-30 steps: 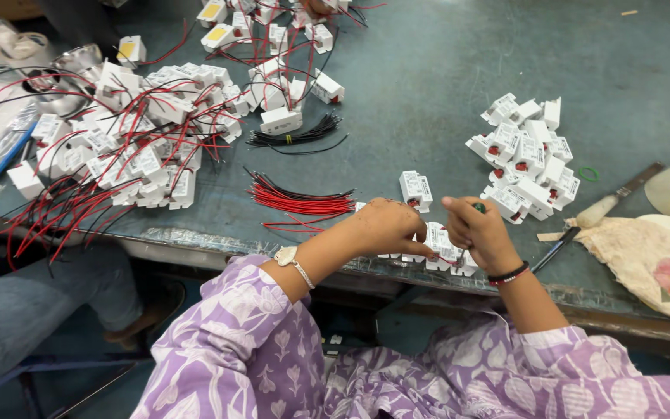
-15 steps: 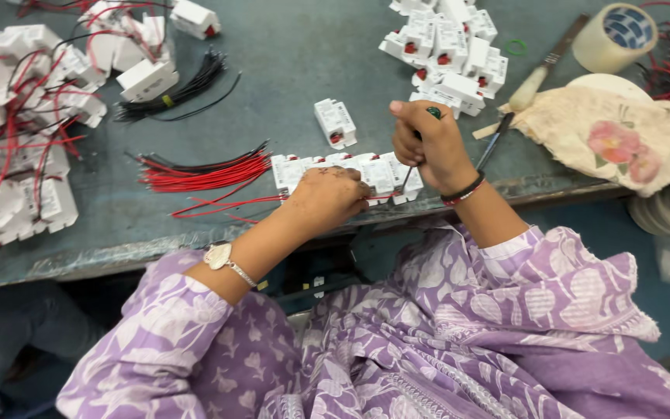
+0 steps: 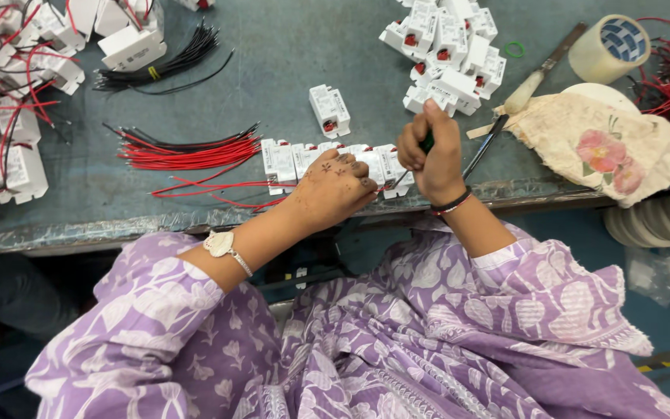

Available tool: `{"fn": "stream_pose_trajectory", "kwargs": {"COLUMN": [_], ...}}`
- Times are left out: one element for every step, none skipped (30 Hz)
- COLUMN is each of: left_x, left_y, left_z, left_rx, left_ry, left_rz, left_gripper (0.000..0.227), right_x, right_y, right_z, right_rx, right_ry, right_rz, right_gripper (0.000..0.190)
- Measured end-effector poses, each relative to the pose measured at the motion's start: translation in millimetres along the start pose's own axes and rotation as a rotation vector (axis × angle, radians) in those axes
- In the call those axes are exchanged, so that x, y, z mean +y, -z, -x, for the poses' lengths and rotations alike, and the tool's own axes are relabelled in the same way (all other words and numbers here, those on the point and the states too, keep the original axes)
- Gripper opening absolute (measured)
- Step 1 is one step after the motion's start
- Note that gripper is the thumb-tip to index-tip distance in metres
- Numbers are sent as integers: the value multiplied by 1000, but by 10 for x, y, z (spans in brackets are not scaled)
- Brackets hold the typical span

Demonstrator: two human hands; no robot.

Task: The person assembles electronic components by connecting red and black wires to white plastic modules and securing them with a screwdriver.

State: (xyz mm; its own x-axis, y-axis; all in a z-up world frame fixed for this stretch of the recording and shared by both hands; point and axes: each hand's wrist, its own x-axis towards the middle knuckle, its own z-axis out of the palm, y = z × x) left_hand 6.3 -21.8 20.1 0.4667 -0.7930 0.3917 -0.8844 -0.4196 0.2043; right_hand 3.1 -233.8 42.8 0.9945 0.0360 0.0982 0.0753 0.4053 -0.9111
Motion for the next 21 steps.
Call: {"fn": "stream_pose_trajectory", "kwargs": {"left_x": [1,-3,-5,-5,-4,-7,-5,4,11,13,12,15,22,25,26,25,24,24,26,27,31], "left_y": [-5,-12,-18,-28,-39,-45,-52,-61,-72,-84,-97,-109,-120,-129,-138,-148,-159,-173,-185,-191,-191], "left_z": [8,1,4,2,-1,-1,3,12,17,20,18,19,25,27,31,35,42,48,52,52,49], "left_rx": [1,6,11,11,11,11,15,18,22,30,38,46,52,59,66,65,65,66,69,71,73], "left_ry": [2,1,0,-4,-8,-11,-8,-4,0,1,2,3,6,7,9,1,-7,-14,-18,-21,-24], "left_rz": [-3,-6,-9,-13,-16,-20,-10,0,10,5,0,-5,-7,-9,-12,-16,-20,-24,-27,-31,-35], "left_gripper": [19,19,20,21,21,21,21,20,19,19,19,19,19,18,18,17,15,14,13,13,13], "right_x": [6,6,7,4,7,15,21,28,35,45,52,54,57,59,62,64,67,67,65,60,52], "right_y": [10,24,36,50,57,56,54,51,47,41,37,35,30,25,19,15,11,10,11,10,9], "right_z": [11,17,22,22,24,23,21,25,29,34,37,40,43,47,54,56,53,46,42,38,37], "right_rx": [-13,-19,-25,-31,-36,-42,-47,-46,-45,-44,-46,-48,-49,-53,-57,-62,-57,-55,-52,-49,-47], "right_ry": [22,33,44,57,55,52,50,56,63,69,78,87,96,106,116,126,121,115,110,107,104], "right_rz": [15,7,-1,-6,-18,-31,-43,-26,-8,9,20,32,44,60,76,93,83,73,64,61,58], "right_gripper": [54,54,54,54,54,54,54,54,54,54,54,54,55,55,55,55,55,54,53,53,53]}}
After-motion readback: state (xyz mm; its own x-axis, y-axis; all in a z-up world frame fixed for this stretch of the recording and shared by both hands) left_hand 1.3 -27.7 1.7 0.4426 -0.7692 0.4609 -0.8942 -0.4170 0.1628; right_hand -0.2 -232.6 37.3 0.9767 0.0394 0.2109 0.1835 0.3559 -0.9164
